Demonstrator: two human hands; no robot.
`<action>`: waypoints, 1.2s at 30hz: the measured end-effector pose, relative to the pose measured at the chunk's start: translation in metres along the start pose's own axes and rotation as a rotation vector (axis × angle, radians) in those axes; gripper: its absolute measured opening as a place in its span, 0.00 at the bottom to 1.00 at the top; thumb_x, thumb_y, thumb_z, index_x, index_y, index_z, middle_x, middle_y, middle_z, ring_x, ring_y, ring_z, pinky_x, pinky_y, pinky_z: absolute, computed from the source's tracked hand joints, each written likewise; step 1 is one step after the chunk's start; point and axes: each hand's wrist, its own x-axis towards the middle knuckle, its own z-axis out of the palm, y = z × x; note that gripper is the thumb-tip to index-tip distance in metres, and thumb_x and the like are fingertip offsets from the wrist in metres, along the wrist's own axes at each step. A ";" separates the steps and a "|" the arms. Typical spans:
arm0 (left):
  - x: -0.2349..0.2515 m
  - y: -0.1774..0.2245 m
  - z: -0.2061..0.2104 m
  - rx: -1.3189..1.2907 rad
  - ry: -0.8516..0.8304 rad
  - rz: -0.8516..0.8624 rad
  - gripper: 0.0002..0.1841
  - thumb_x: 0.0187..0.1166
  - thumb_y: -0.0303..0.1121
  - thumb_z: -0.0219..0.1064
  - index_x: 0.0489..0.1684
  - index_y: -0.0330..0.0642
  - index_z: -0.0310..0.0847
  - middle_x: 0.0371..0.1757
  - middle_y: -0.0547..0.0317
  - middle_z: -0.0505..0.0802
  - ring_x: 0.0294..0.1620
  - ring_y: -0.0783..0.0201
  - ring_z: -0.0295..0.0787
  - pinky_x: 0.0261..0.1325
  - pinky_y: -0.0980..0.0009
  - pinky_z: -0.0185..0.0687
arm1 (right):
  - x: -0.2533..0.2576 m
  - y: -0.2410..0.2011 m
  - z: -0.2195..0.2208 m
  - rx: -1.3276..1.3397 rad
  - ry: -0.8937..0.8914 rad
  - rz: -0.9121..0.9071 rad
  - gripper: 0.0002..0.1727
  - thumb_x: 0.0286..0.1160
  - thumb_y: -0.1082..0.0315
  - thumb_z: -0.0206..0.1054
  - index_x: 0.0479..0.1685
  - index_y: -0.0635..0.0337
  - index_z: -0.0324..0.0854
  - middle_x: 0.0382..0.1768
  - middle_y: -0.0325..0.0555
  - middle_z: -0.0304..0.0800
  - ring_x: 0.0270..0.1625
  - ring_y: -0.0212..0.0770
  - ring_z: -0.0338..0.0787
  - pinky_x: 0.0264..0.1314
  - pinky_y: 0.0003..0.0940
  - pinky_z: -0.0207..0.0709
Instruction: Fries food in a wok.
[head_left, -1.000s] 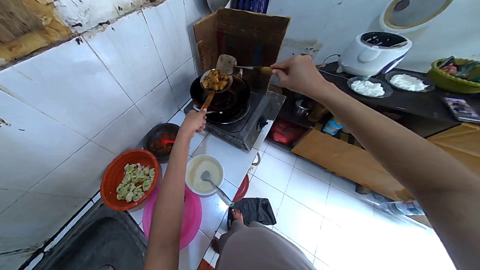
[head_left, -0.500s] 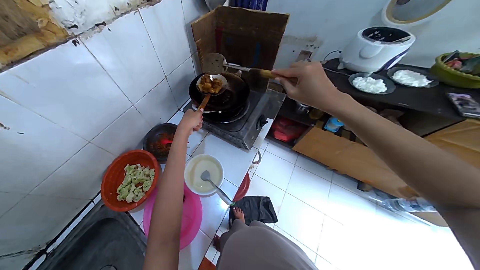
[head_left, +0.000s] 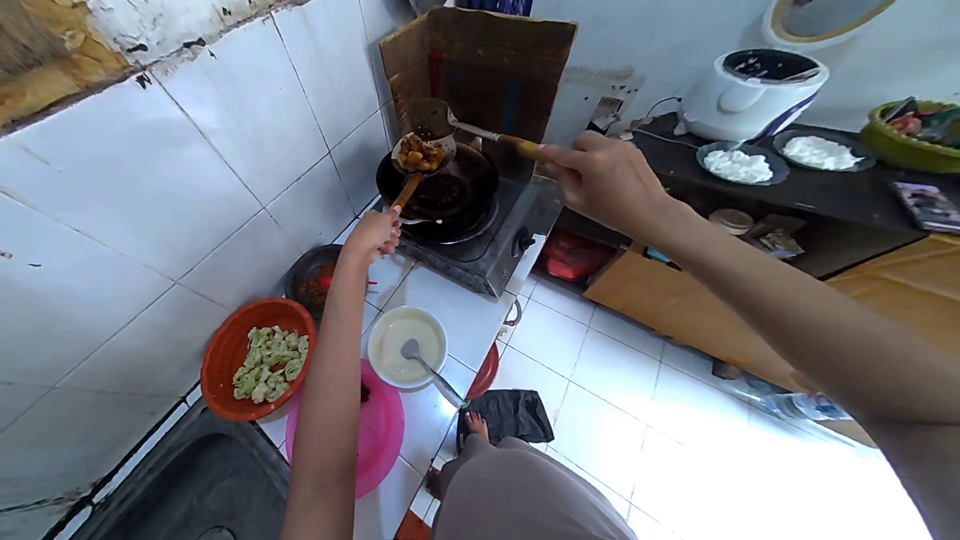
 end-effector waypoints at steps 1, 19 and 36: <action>-0.002 0.002 -0.003 -0.007 -0.001 0.004 0.18 0.96 0.41 0.44 0.32 0.44 0.67 0.15 0.72 0.65 0.07 0.81 0.51 0.10 0.85 0.48 | 0.000 0.000 -0.003 0.025 0.015 0.047 0.18 0.88 0.73 0.57 0.68 0.71 0.84 0.45 0.77 0.86 0.44 0.76 0.88 0.48 0.68 0.80; -0.021 0.017 -0.019 -0.041 -0.031 0.030 0.18 0.97 0.42 0.41 0.33 0.47 0.66 0.16 0.74 0.65 0.08 0.82 0.52 0.11 0.87 0.49 | -0.044 -0.028 0.050 0.311 -0.181 0.324 0.16 0.88 0.74 0.59 0.63 0.71 0.87 0.36 0.66 0.92 0.34 0.61 0.89 0.44 0.58 0.81; -0.022 0.012 -0.013 -0.066 -0.038 0.022 0.18 0.96 0.42 0.42 0.33 0.46 0.66 0.15 0.73 0.65 0.08 0.82 0.52 0.10 0.87 0.49 | -0.012 0.052 0.088 0.139 -0.130 0.246 0.18 0.90 0.73 0.56 0.69 0.72 0.84 0.51 0.78 0.88 0.56 0.78 0.88 0.62 0.69 0.77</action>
